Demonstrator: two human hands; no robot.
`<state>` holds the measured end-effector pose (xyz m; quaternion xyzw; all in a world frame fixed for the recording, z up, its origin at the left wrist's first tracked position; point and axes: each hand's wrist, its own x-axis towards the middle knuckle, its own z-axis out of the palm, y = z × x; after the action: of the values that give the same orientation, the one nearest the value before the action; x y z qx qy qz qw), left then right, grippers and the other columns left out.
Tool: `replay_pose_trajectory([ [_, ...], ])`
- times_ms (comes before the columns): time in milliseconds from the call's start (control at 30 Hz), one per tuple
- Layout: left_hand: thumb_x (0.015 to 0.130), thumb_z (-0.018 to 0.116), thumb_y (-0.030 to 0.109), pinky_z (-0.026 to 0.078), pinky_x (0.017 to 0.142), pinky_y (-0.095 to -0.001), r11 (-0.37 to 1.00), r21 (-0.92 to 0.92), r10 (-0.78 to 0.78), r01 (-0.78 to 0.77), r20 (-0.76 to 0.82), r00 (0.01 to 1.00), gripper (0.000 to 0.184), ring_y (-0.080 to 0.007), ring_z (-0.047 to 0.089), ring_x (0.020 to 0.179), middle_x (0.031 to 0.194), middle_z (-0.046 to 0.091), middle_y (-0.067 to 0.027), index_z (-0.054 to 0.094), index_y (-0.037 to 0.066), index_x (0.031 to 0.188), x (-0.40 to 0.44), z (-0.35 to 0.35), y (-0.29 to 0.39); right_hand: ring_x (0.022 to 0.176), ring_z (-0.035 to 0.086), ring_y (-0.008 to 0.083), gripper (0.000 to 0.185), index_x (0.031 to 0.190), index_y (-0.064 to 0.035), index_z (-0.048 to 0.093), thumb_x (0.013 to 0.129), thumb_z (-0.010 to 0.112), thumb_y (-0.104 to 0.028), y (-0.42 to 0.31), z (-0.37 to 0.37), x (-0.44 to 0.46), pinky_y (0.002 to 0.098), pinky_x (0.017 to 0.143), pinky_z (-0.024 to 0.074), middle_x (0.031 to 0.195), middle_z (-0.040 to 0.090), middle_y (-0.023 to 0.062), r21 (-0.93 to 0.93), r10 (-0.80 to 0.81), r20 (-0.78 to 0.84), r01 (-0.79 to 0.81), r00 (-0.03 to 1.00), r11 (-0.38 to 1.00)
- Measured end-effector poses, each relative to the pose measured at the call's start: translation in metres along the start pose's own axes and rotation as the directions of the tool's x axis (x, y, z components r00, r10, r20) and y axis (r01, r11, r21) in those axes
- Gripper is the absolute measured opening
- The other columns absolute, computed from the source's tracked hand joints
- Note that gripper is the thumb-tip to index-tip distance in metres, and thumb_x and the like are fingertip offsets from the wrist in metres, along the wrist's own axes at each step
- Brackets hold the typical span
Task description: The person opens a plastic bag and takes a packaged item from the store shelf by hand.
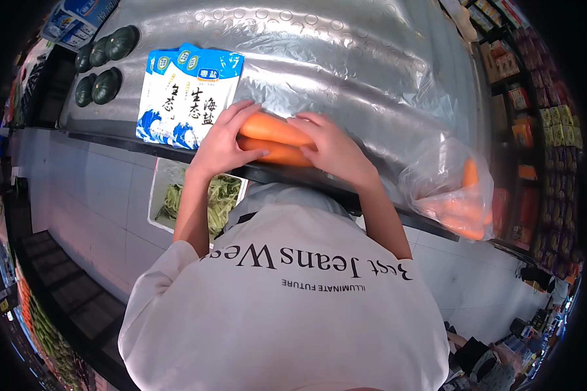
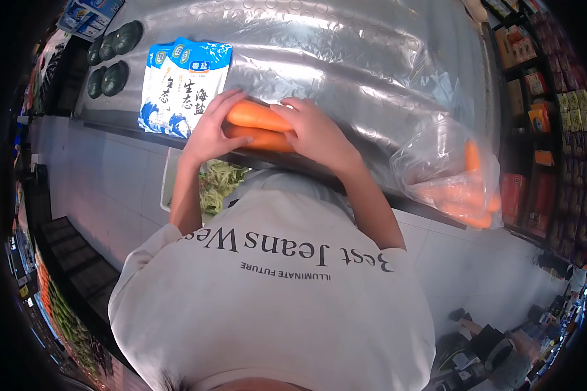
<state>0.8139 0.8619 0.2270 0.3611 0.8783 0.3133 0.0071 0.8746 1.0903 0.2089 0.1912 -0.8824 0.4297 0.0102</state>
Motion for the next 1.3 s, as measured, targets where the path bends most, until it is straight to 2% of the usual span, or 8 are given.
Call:
replay_pose_trajectory([
  [433, 0.054, 0.08, 0.014, 0.034, 0.097, -0.0394, 0.998, 0.065, 0.018, -0.026, 0.128, 0.992, 0.075, -0.0319, 0.04, 0.114, 0.127, 0.041, -0.0127, 0.047, 0.011, 0.122, 0.007, -0.009, 0.001, 0.103, 0.049, 0.0295, 0.05, 0.117, -0.0062, 0.05, 0.069, 0.062, 0.0, 0.002, -0.028, -0.053, 0.0338, 0.086, 0.0422, 0.11, 0.049, 0.0131, -0.06, 0.138, -0.095, -0.144, 0.986, 0.988],
  [600, 0.057, 0.079, 0.012, 0.039, 0.092, -0.0396, 0.988, -0.021, -0.146, 0.151, 0.134, 0.98, 0.079, -0.0322, 0.042, 0.114, 0.121, 0.041, -0.0153, 0.041, 0.011, 0.127, 0.004, -0.014, 0.008, 0.088, 0.055, 0.0271, 0.041, 0.106, -0.0047, 0.053, 0.066, 0.063, 0.002, 0.007, -0.014, -0.054, 0.0338, 0.073, 0.046, 0.098, 0.052, 0.0107, -0.026, 0.139, -0.117, -0.143, 0.983, 0.989],
  [700, 0.066, 0.074, 0.016, 0.048, 0.075, -0.0348, 0.964, 0.145, -0.225, 0.222, 0.009, 0.974, 0.069, -0.0278, 0.055, 0.094, 0.112, 0.044, -0.0159, 0.04, 0.007, 0.126, -0.002, -0.022, 0.016, 0.08, 0.056, 0.0263, 0.035, 0.099, -0.0046, 0.054, 0.066, 0.065, 0.002, 0.008, -0.005, -0.054, 0.0335, 0.068, 0.0463, 0.093, 0.053, 0.0096, -0.059, 0.112, -0.126, -0.12, 0.986, 0.991],
  [800, 0.077, 0.066, 0.018, 0.048, 0.066, -0.0314, 0.91, -0.127, -0.402, 0.395, -0.035, 0.915, 0.058, -0.0228, 0.06, 0.079, 0.102, 0.052, -0.0177, 0.039, 0.002, 0.125, -0.008, -0.028, 0.008, 0.08, 0.056, 0.0268, 0.035, 0.098, -0.005, 0.054, 0.066, 0.066, -0.001, 0.007, -0.003, -0.054, 0.0334, 0.068, 0.0463, 0.091, 0.053, 0.0096, -0.041, 0.15, -0.127, -0.156, 0.981, 0.987],
  [933, 0.084, 0.058, 0.021, 0.047, 0.061, -0.0309, 0.863, -0.178, -0.471, 0.472, 0.05, 0.88, 0.054, -0.0209, 0.061, 0.065, 0.079, 0.062, -0.0165, 0.035, -0.001, 0.127, -0.014, -0.032, -0.001, 0.083, 0.056, 0.0283, 0.04, 0.1, -0.0057, 0.053, 0.064, 0.069, -0.004, 0.002, -0.001, -0.055, 0.0343, 0.07, 0.0466, 0.093, 0.053, 0.0094, -0.113, 0.206, -0.17, -0.227, 0.964, 0.967],
  [1033, 0.083, 0.058, 0.021, 0.047, 0.063, -0.0316, 0.846, -0.15, -0.473, 0.511, 0.228, 0.851, 0.056, -0.0231, 0.061, 0.067, 0.08, 0.062, -0.0174, 0.033, -0.001, 0.129, -0.017, -0.027, -0.001, 0.085, 0.056, 0.0289, 0.045, 0.102, -0.0064, 0.051, 0.062, 0.071, -0.006, -0.002, 0.0, -0.054, 0.0347, 0.071, 0.0468, 0.095, 0.053, 0.0093, -0.141, 0.208, -0.224, -0.243, 0.952, 0.96],
  [1067, 0.084, 0.058, 0.019, 0.045, 0.063, -0.0272, 0.863, -0.1, -0.454, 0.495, 0.274, 0.848, 0.061, -0.0159, 0.059, 0.067, 0.078, 0.064, -0.0133, 0.026, 0.001, 0.132, -0.017, -0.023, -0.004, 0.086, 0.056, 0.029, 0.046, 0.103, -0.0067, 0.051, 0.062, 0.072, -0.006, -0.002, 0.0, -0.053, 0.0348, 0.071, 0.0468, 0.096, 0.052, 0.0094, -0.148, 0.213, -0.226, -0.25, 0.951, 0.957],
  [1300, 0.074, 0.068, 0.023, 0.047, 0.066, -0.0328, 0.849, -0.097, -0.48, 0.52, 0.273, 0.834, 0.075, -0.0271, 0.061, 0.07, 0.088, 0.063, -0.0214, 0.027, 0.005, 0.134, -0.007, -0.014, 0.006, 0.084, 0.056, 0.0285, 0.05, 0.105, -0.0074, 0.05, 0.061, 0.072, -0.009, -0.002, 0.001, -0.051, 0.0366, 0.069, 0.0477, 0.097, 0.05, 0.0087, -0.139, 0.271, -0.173, -0.296, 0.947, 0.945],
])
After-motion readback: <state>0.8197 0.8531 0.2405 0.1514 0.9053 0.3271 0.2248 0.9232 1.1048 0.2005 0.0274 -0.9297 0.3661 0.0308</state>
